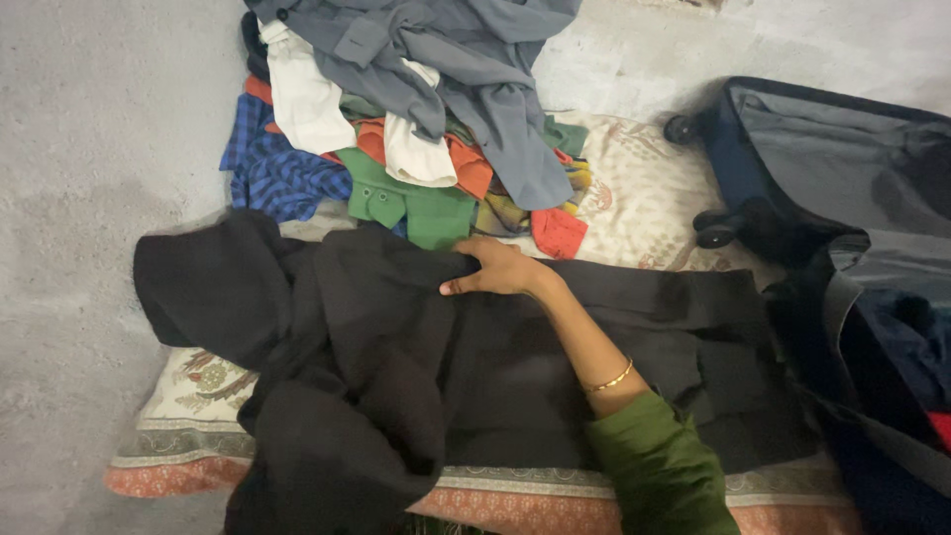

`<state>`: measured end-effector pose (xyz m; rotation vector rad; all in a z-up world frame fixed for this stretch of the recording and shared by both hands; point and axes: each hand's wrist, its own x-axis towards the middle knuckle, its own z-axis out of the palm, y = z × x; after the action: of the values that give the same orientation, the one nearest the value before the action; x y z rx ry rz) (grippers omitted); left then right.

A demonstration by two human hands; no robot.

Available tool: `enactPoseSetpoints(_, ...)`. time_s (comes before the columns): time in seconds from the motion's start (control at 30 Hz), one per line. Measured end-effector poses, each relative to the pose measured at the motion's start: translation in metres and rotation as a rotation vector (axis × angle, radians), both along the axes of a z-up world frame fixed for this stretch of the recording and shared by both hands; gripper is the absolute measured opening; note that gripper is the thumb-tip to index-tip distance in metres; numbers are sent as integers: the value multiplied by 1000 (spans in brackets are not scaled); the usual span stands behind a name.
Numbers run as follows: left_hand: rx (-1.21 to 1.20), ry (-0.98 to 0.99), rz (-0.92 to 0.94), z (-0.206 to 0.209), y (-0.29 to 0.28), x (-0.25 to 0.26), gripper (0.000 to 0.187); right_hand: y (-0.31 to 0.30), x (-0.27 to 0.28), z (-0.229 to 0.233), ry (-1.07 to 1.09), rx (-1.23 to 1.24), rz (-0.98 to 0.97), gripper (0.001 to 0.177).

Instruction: The person buttons and folds a red polo shirt, places it in a suitcase, and then buttons a black jacket on a bed.

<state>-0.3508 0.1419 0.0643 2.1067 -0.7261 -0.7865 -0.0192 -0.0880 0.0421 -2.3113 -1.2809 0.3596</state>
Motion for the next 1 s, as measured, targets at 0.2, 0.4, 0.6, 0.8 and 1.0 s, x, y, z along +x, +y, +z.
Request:
enactPoseSetpoints(0.2, 70, -44, 139, 47, 27, -8, 49, -2, 15, -16, -1, 27, -35, 97)
enactPoseSetpoints(0.4, 72, -312, 617, 83, 75, 48, 46, -3, 3, -3, 21, 2, -58, 87)
enactPoseSetpoints(0.6, 314, -431, 839, -10, 132, 199, 49, -5, -2, 9, 138, 116, -8, 74)
enactPoseSetpoints(0.8, 168, -622, 748, -52, 155, 212, 33, -4, 8, 2, -64, 256, 110, 66)
enactPoseSetpoints(1.0, 382, -800, 1122, -11, 149, 178, 24, -6, 6, 9, 32, 402, 40, 66)
